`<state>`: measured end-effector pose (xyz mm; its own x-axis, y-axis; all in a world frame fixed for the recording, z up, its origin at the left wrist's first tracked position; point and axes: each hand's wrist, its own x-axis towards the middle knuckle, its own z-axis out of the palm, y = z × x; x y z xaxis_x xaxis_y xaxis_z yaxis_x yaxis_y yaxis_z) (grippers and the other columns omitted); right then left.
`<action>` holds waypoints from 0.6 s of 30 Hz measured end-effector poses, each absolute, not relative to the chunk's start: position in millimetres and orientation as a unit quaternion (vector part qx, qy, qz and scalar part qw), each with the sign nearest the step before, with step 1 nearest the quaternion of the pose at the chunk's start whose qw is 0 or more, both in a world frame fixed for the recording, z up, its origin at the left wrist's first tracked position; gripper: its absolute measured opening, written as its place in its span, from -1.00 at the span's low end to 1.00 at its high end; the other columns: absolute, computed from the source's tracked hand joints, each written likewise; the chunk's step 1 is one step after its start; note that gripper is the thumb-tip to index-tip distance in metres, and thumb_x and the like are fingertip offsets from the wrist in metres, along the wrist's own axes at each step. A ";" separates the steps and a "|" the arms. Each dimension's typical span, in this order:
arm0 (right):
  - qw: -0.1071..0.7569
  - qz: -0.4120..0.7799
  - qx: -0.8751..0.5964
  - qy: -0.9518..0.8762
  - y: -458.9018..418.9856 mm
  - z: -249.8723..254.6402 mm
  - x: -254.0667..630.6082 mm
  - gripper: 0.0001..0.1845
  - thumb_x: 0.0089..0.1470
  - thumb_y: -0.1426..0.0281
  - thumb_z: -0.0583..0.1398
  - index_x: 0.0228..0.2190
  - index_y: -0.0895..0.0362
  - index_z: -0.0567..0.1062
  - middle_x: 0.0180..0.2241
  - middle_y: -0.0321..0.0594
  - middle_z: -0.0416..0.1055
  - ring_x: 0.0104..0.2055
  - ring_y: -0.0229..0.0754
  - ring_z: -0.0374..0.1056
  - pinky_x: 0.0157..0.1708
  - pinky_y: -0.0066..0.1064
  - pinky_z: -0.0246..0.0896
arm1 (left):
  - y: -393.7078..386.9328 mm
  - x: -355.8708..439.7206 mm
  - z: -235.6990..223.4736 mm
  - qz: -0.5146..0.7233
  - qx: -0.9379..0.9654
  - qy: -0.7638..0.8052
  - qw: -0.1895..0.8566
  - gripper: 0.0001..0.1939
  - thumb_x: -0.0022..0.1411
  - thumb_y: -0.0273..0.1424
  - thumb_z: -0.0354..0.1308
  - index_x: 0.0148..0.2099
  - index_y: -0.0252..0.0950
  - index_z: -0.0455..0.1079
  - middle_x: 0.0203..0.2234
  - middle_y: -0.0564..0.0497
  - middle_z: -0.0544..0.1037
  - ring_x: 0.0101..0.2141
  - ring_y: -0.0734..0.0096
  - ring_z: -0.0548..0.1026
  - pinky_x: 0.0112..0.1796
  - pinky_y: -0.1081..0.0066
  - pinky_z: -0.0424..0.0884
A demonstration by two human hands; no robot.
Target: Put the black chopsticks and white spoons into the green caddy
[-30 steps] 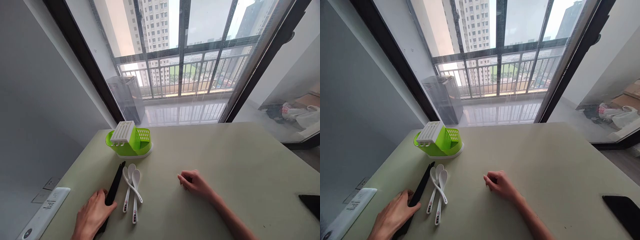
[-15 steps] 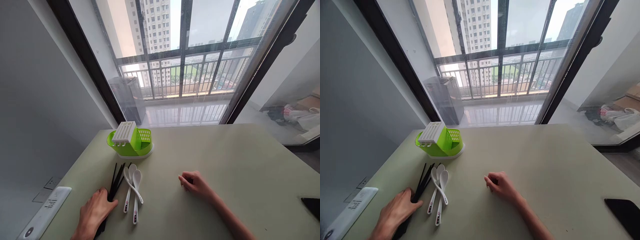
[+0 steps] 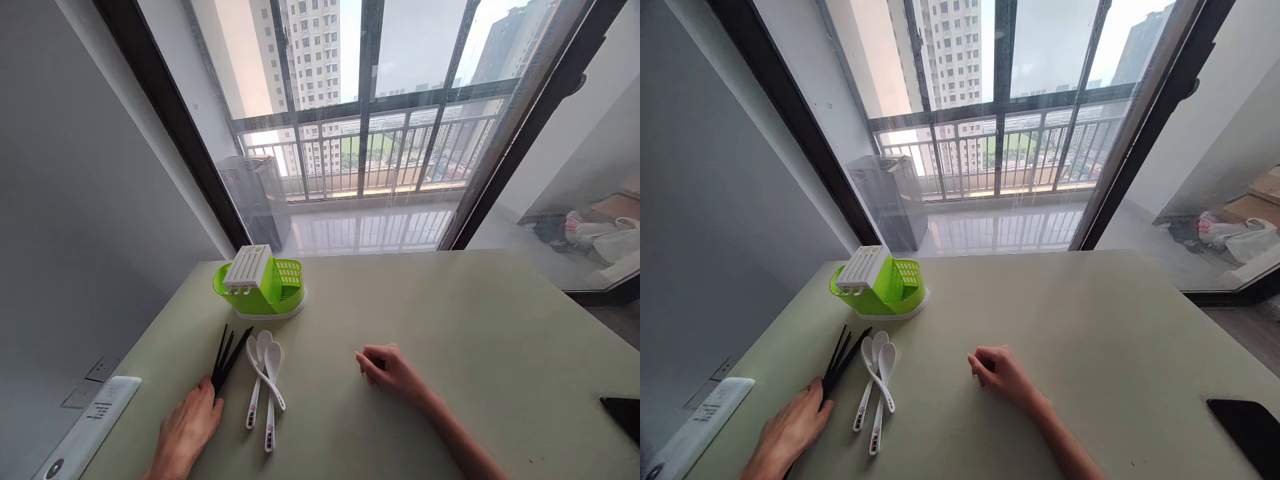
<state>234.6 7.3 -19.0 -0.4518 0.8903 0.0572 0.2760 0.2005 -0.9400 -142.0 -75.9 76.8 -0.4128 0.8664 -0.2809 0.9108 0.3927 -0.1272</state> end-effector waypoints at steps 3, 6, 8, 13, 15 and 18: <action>0.321 0.475 -0.414 -0.707 6.9 -16.5 234.5 -0.48 0.33 0.08 0.06 -0.57 0.09 0.43 -0.67 -0.36 0.38 -0.62 -0.31 0.17 -0.55 -0.47 0.03 | -81.6 -147.4 70.4 -0.150 0.544 0.821 0.084 -0.62 0.37 -0.48 -0.27 0.01 -0.38 0.34 -0.24 -0.30 0.65 -0.19 -0.08 0.64 -0.31 0.20 0.37; 0.319 0.471 -0.417 -0.709 7.1 -15.4 234.6 -0.47 0.32 0.06 0.06 -0.57 0.09 0.44 -0.67 -0.36 0.38 -0.62 -0.31 0.15 -0.55 -0.47 0.02 | -85.8 -149.9 67.4 -0.109 0.551 0.821 0.102 -0.59 0.41 -0.40 -0.31 0.04 -0.40 0.32 -0.34 -0.30 0.66 -0.26 -0.10 0.65 -0.32 0.20 0.37; 0.317 0.470 -0.418 -0.710 7.5 -15.4 234.7 -0.47 0.32 0.05 0.06 -0.57 0.09 0.43 -0.67 -0.36 0.37 -0.62 -0.31 0.15 -0.55 -0.47 0.03 | -88.5 -149.8 67.9 -0.070 0.530 0.837 0.117 -0.56 0.43 -0.34 -0.34 0.07 -0.40 0.30 -0.30 -0.34 0.66 -0.22 -0.11 0.65 -0.29 0.19 0.40; 0.322 0.483 -0.413 -0.702 7.6 -15.3 234.1 -0.46 0.32 0.04 0.05 -0.57 0.09 0.41 -0.66 -0.35 0.37 -0.61 -0.30 0.20 -0.53 -0.46 0.07 | -104.9 -141.5 74.8 0.088 0.437 0.880 0.166 -0.49 0.40 -0.14 -0.32 0.13 -0.32 0.26 -0.13 -0.33 0.62 -0.12 -0.11 0.61 -0.24 0.18 0.49; 0.328 0.495 -0.412 -0.692 7.6 -15.0 234.1 -0.46 0.31 0.03 0.06 -0.57 0.10 0.41 -0.66 -0.35 0.37 -0.61 -0.30 0.20 -0.54 -0.46 0.06 | -115.9 -129.3 74.8 0.171 0.436 0.861 0.197 -0.48 0.40 -0.06 -0.29 0.14 -0.24 0.25 -0.15 -0.22 0.62 -0.09 -0.01 0.60 -0.17 0.23 0.51; 0.338 0.534 -0.408 -0.659 8.9 -13.8 235.2 -0.45 0.30 0.00 0.07 -0.56 0.10 0.41 -0.67 -0.35 0.34 -0.63 -0.31 0.19 -0.57 -0.46 0.06 | -130.0 -93.9 65.5 0.219 0.481 0.796 0.296 -0.40 0.39 0.07 -0.28 0.20 -0.21 0.23 -0.37 -0.04 0.57 -0.30 0.16 0.59 -0.24 0.32 0.51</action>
<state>235.2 8.9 -13.8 -0.4389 0.8985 0.0096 0.1755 0.0963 -0.9798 -93.9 -130.0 65.5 -0.3620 0.8952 -0.2601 0.6355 0.4411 0.6337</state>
